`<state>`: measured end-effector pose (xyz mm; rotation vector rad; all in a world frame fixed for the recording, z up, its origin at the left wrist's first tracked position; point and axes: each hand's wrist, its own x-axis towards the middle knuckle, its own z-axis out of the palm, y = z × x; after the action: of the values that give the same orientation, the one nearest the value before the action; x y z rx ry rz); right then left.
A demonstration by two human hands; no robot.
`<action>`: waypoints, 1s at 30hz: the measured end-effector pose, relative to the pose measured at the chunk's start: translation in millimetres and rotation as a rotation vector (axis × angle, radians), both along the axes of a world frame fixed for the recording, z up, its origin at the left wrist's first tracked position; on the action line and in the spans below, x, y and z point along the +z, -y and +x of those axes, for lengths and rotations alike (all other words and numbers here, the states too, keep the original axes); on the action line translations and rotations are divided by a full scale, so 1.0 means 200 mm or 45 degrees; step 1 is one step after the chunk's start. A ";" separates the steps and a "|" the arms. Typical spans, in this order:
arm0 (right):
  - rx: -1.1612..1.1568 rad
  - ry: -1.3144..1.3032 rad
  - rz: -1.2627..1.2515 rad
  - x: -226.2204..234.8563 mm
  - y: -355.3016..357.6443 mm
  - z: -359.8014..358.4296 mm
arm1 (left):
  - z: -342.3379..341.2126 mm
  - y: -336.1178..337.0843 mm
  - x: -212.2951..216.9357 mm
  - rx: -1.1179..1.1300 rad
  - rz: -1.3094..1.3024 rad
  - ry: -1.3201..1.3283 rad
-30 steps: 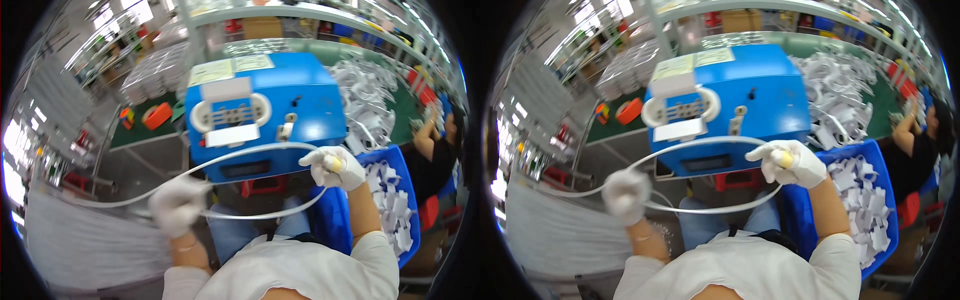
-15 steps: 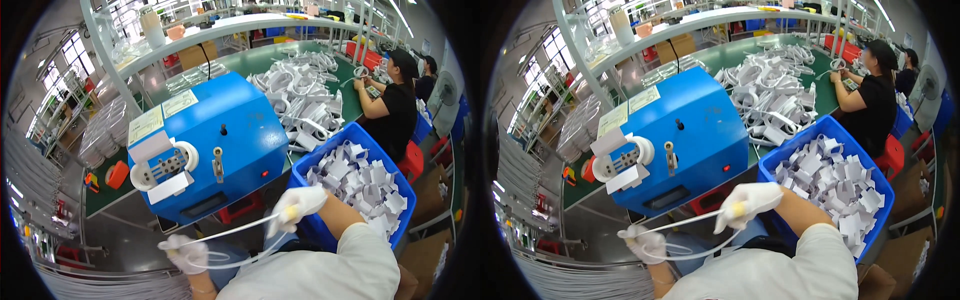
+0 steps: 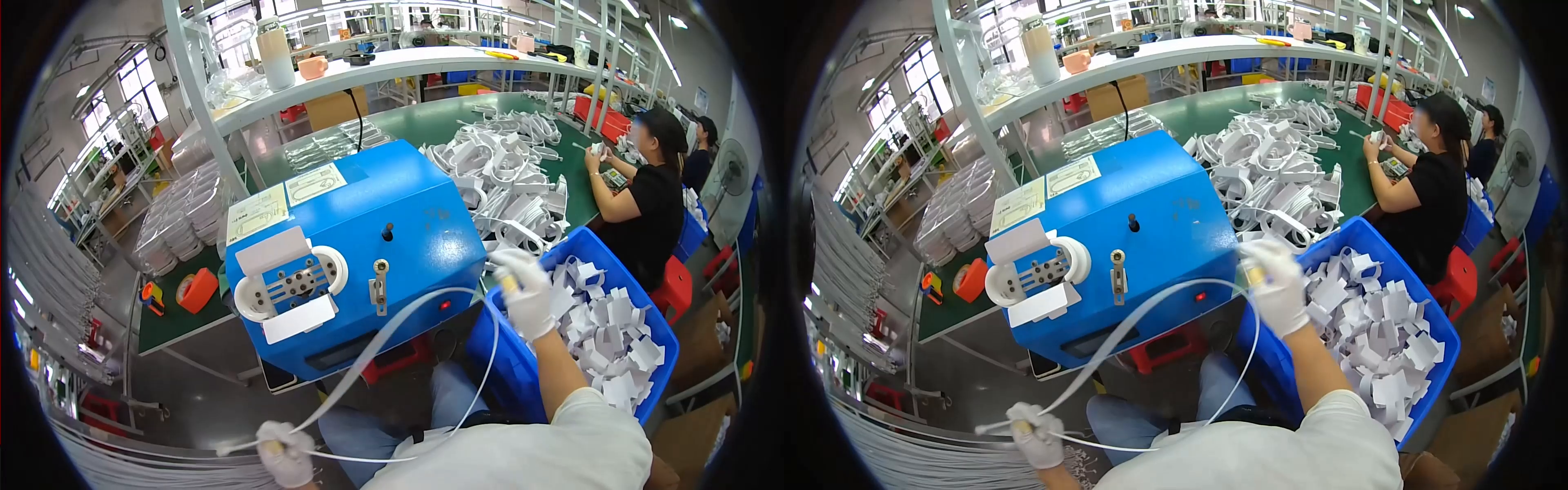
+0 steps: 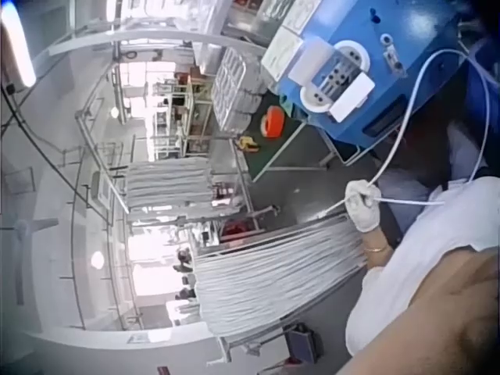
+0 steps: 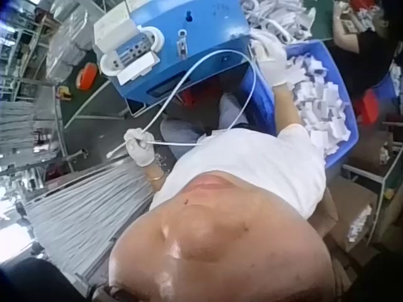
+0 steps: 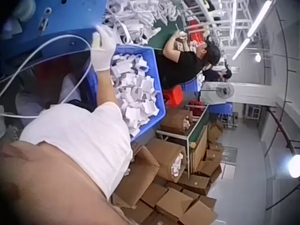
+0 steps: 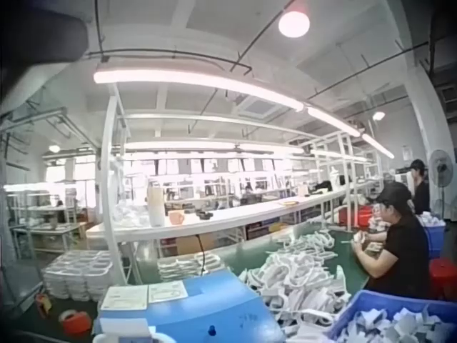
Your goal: Use a benchtop machine to process electrical cable segments and organize the finished parts into bins.
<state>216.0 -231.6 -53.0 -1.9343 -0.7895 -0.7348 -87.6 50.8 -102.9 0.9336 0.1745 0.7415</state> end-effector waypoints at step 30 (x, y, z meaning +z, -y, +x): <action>0.552 -0.430 -0.045 0.15 -0.29 -0.14 | 0.55 -0.27 0.48 0.385 0.442 -0.252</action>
<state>187.7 -172.7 -22.6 -1.7662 -0.9652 -0.1286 22.6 104.4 -6.8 1.3308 0.3748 0.9770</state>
